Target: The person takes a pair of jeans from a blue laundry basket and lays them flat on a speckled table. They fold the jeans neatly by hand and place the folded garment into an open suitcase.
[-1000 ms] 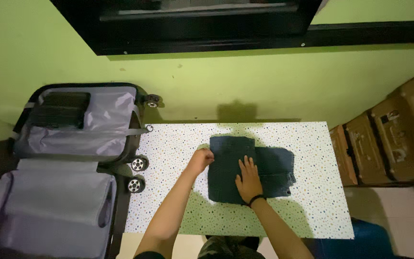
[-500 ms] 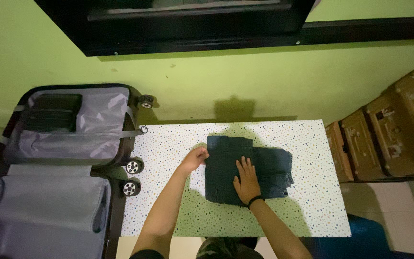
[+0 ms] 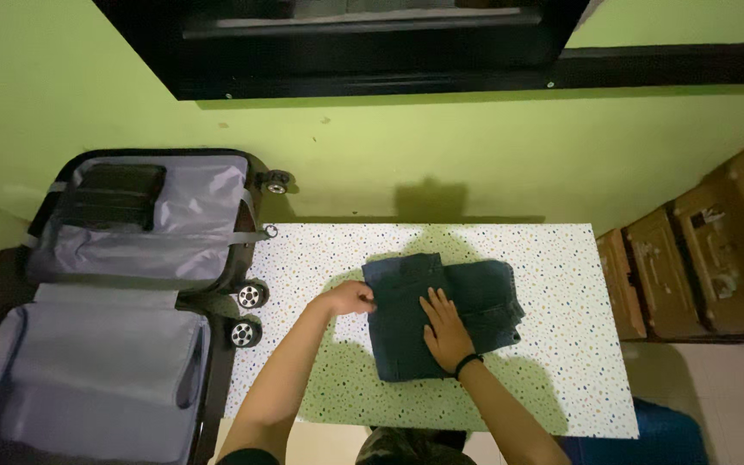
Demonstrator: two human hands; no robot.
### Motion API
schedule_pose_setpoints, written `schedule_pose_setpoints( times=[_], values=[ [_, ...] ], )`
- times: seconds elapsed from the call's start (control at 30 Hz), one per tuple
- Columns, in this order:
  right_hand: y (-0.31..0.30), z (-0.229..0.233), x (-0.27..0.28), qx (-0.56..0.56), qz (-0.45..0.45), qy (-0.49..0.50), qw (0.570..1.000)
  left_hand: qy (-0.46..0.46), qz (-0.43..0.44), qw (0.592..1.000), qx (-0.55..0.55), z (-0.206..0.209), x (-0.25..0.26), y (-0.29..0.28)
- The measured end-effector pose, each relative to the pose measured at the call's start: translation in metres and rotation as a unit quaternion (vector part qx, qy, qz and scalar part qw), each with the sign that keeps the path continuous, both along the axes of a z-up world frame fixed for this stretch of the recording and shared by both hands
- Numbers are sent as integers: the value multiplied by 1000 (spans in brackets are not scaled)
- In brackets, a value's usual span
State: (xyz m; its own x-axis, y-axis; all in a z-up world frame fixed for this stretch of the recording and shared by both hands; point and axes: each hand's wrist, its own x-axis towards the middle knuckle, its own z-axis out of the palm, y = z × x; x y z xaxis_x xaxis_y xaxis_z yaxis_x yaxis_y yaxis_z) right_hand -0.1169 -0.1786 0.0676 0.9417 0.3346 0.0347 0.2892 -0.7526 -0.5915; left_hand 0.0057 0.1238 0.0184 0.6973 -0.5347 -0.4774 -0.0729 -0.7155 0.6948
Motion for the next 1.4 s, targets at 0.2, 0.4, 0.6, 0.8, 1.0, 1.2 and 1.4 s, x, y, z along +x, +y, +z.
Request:
schedule_pose_setpoints(
  times=[0.2, 0.4, 0.6, 0.8, 1.0, 1.2, 1.4],
  values=[
    [-2, -3, 3, 22, 31, -7, 999, -60, -40, 996, -45, -4, -6, -1],
    [2, -2, 5, -19, 14, 11, 1000, -89, 24, 991, -100, 7, -15, 1],
    [1, -7, 2, 6, -3, -7, 1000, -127, 186, 957, -185, 2, -38, -10],
    [3, -12, 1, 11, -40, -8, 999, 126, 432, 871, -196, 42, -74, -33],
    [-1, -21, 2, 34, -60, -13, 998, 148, 362, 906, -163, 58, -113, -61],
    [-8, -30, 2, 74, -52, -11, 996, 27, 352, 897, -265, 35, -120, -70],
    [-17, -30, 1, 149, -66, 49, 985, -29, 336, 933, -125, 76, -118, -85]
  ],
)
